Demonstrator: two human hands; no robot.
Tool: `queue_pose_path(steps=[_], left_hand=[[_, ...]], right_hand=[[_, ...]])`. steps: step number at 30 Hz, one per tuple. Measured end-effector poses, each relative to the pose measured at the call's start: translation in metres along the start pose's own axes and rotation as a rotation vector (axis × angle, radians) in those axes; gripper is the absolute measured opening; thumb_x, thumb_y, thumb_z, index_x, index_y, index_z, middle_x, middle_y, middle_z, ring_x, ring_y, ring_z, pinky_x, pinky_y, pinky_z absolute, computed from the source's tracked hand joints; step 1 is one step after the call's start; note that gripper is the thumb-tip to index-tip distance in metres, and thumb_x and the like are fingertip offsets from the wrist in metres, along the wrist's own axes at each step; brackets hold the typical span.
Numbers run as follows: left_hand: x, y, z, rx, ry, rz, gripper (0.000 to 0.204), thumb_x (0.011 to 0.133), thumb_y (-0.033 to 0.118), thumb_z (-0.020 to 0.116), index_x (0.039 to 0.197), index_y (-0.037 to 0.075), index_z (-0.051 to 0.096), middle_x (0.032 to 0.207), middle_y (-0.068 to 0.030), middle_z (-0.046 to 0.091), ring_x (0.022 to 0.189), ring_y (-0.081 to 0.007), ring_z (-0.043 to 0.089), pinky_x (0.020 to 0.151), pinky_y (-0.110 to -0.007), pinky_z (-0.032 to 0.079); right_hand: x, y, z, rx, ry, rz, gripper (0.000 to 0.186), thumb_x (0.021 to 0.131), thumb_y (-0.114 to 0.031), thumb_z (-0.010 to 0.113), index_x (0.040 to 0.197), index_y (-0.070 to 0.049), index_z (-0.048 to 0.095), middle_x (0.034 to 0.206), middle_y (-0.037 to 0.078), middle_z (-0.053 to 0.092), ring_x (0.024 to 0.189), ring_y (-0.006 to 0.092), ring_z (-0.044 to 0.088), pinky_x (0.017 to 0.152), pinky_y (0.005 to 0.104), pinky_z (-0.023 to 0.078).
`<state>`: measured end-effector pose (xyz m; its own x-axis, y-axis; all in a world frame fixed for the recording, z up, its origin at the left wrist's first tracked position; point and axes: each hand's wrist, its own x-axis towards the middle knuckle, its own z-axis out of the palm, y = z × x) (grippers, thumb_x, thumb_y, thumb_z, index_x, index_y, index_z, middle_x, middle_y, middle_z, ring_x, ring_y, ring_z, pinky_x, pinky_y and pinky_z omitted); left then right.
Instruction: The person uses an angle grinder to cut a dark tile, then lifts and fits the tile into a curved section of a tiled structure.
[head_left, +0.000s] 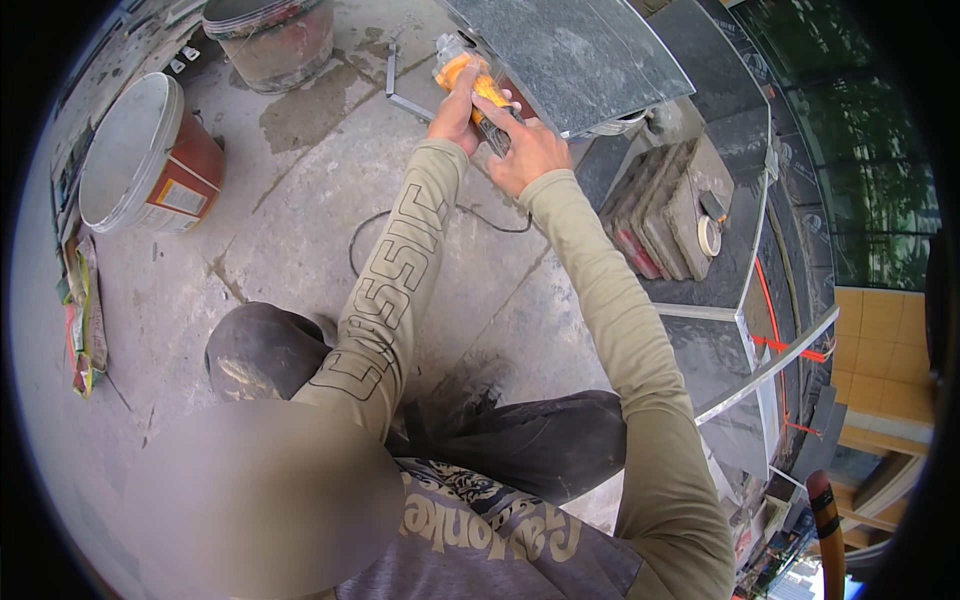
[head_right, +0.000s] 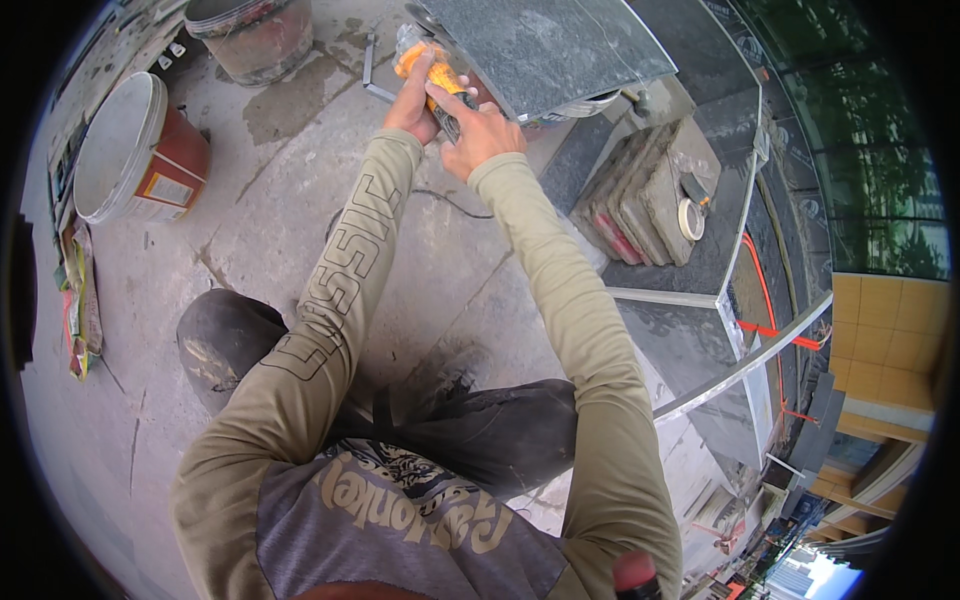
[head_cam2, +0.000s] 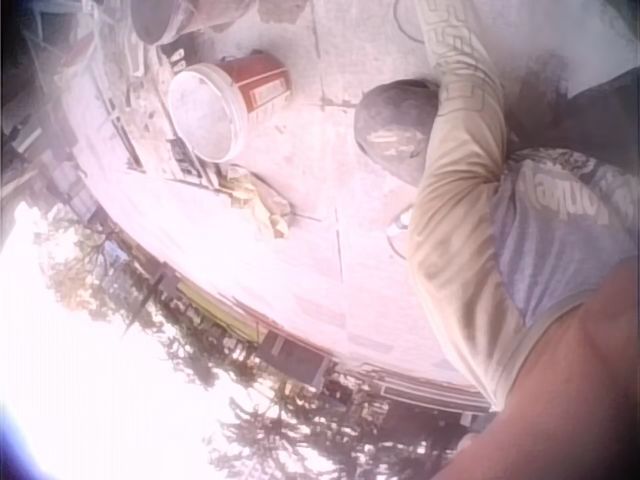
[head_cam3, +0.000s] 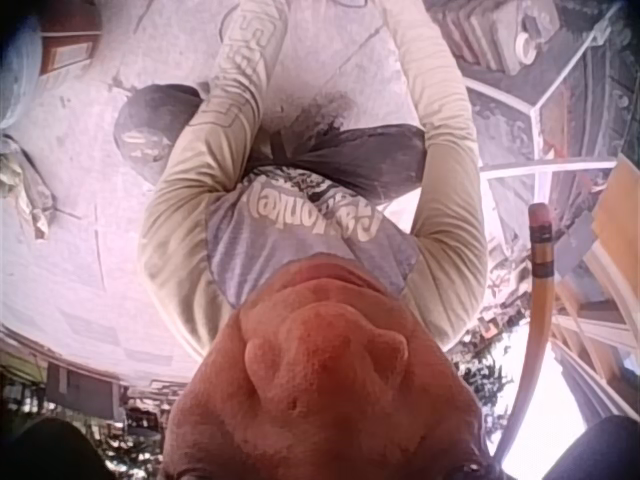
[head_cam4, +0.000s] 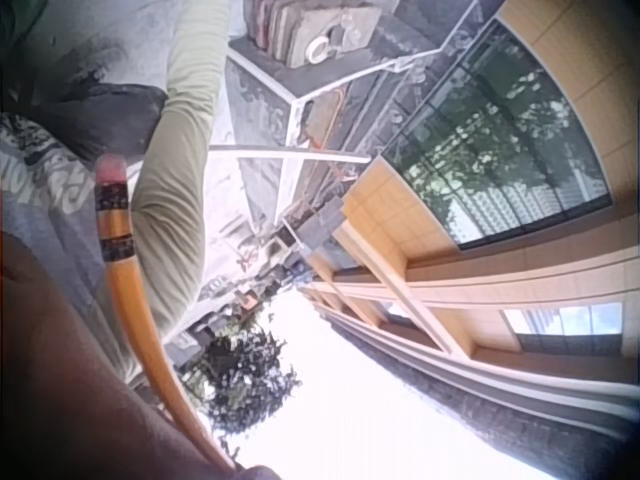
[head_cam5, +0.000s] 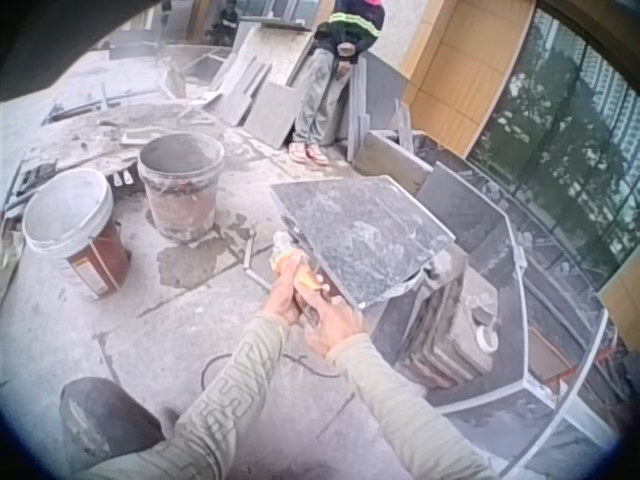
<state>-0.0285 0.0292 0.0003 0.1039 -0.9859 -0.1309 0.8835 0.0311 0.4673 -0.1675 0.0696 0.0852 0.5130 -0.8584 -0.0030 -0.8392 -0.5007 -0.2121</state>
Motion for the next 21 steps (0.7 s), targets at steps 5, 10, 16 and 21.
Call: queue_pose_path(steps=[5, 10, 16, 21], left_hand=[[-0.018, -0.002, 0.007, 0.002, -0.005, -0.013, 0.049, 0.106, 0.05, 0.058, 0.129, 0.008, 0.05, 0.102, -0.0142, 0.068, 0.091, -0.0272, 0.071, 0.083, -0.044, 0.062], [-0.033, -0.015, 0.017, -0.004, -0.015, 0.012, 0.052, 0.105, 0.052, 0.057, 0.132, 0.008, 0.046, 0.102, -0.0149, 0.067, 0.09, -0.0306, 0.072, 0.083, -0.045, 0.062], [-0.037, -0.024, 0.017, 0.003, -0.016, 0.026, 0.056, 0.105, 0.053, 0.057, 0.135, 0.008, 0.044, 0.105, -0.0171, 0.067, 0.091, -0.0321, 0.072, 0.083, -0.046, 0.061], [-0.044, -0.027, 0.023, 0.025, -0.014, 0.028, 0.056, 0.105, 0.053, 0.057, 0.135, 0.008, 0.044, 0.104, -0.0166, 0.067, 0.091, -0.0322, 0.072, 0.084, -0.046, 0.061]], right_hand=[[-0.015, -0.003, -0.007, -0.007, -0.023, -0.012, 0.084, 0.079, -0.022, 0.071, 0.153, -0.052, 0.045, 0.12, 0.025, 0.065, 0.106, 0.0427, 0.07, 0.094, 0.0518, 0.057], [-0.034, 0.011, -0.007, -0.026, 0.091, -0.065, 0.082, 0.077, -0.024, 0.071, 0.15, -0.053, 0.049, 0.111, 0.023, 0.068, 0.104, 0.042, 0.07, 0.09, 0.0521, 0.058], [-0.043, 0.016, -0.008, -0.012, 0.059, -0.049, 0.083, 0.076, -0.022, 0.073, 0.15, -0.05, 0.051, 0.124, 0.022, 0.067, 0.11, 0.0421, 0.069, 0.092, 0.052, 0.058], [-0.049, 0.024, -0.006, 0.012, 0.093, -0.082, 0.082, 0.076, -0.02, 0.072, 0.15, -0.049, 0.052, 0.125, 0.02, 0.067, 0.111, 0.0414, 0.069, 0.092, 0.0512, 0.058]])
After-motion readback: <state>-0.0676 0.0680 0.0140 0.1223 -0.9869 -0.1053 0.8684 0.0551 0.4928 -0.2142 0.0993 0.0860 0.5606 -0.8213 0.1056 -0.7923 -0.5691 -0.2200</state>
